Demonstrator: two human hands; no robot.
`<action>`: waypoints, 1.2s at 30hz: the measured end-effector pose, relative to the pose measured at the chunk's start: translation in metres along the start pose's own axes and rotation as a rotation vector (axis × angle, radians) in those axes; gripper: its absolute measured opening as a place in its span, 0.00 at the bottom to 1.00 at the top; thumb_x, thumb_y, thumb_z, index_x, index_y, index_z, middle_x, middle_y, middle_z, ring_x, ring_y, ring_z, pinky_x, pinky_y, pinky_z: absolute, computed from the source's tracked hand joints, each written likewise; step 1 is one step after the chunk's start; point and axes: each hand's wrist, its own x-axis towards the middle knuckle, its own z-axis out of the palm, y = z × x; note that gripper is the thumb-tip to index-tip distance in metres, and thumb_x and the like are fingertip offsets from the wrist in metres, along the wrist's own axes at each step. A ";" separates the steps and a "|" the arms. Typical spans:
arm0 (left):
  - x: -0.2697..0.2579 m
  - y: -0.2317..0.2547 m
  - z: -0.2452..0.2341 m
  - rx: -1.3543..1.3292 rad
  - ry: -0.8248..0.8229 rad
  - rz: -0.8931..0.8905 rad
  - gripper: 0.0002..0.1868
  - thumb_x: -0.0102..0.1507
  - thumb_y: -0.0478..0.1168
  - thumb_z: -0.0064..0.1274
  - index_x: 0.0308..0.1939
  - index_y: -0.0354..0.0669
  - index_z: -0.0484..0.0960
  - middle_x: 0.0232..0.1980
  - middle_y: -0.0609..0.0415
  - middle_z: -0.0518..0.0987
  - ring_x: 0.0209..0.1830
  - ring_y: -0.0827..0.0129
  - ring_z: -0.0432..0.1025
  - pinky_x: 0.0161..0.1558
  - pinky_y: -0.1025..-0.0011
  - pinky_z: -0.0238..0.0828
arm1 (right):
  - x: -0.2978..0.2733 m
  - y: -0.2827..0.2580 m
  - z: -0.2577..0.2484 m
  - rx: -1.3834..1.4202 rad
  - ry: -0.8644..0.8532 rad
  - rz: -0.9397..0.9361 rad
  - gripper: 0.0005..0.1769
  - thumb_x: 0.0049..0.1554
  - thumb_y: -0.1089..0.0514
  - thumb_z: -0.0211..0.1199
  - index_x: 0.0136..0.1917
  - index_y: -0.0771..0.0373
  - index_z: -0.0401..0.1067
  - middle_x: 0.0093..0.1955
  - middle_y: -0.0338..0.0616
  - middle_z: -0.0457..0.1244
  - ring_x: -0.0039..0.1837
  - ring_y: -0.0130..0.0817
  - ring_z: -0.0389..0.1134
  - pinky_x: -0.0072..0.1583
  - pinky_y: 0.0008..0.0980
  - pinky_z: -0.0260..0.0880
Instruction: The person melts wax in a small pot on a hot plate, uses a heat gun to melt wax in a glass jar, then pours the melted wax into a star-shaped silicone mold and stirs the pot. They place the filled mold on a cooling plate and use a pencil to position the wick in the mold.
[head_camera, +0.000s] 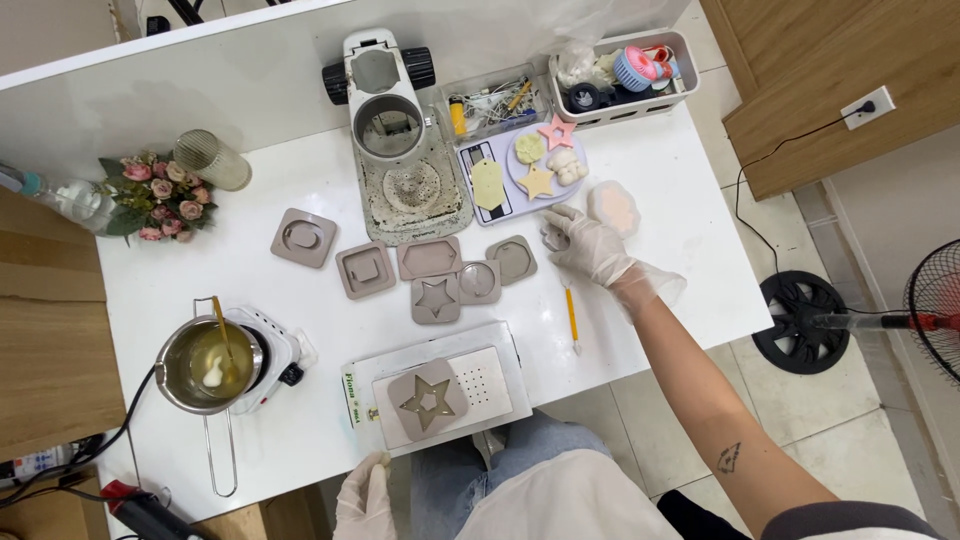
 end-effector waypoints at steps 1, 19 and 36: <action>-0.001 0.001 0.000 -0.001 -0.002 0.001 0.14 0.69 0.34 0.47 0.57 0.32 0.78 0.54 0.44 0.83 0.56 0.65 0.77 0.60 0.68 0.72 | -0.002 -0.004 -0.007 -0.002 0.002 0.000 0.41 0.42 0.57 0.72 0.69 0.60 0.68 0.71 0.48 0.59 0.63 0.45 0.66 0.61 0.36 0.67; -0.059 0.156 0.030 0.000 0.066 -0.006 0.16 0.69 0.42 0.48 0.57 0.40 0.81 0.49 0.56 0.83 0.45 0.74 0.73 0.50 0.76 0.69 | -0.144 -0.094 -0.001 1.011 0.039 0.517 0.17 0.63 0.55 0.60 0.61 0.67 0.76 0.49 0.43 0.72 0.44 0.27 0.70 0.51 0.28 0.72; -0.047 0.148 0.027 -0.111 -0.350 -0.257 0.17 0.67 0.43 0.51 0.55 0.36 0.82 0.44 0.54 0.87 0.40 0.75 0.80 0.42 0.78 0.74 | -0.079 -0.205 0.027 0.518 -0.490 0.397 0.20 0.59 0.46 0.64 0.57 0.62 0.79 0.41 0.37 0.71 0.41 0.21 0.68 0.47 0.24 0.70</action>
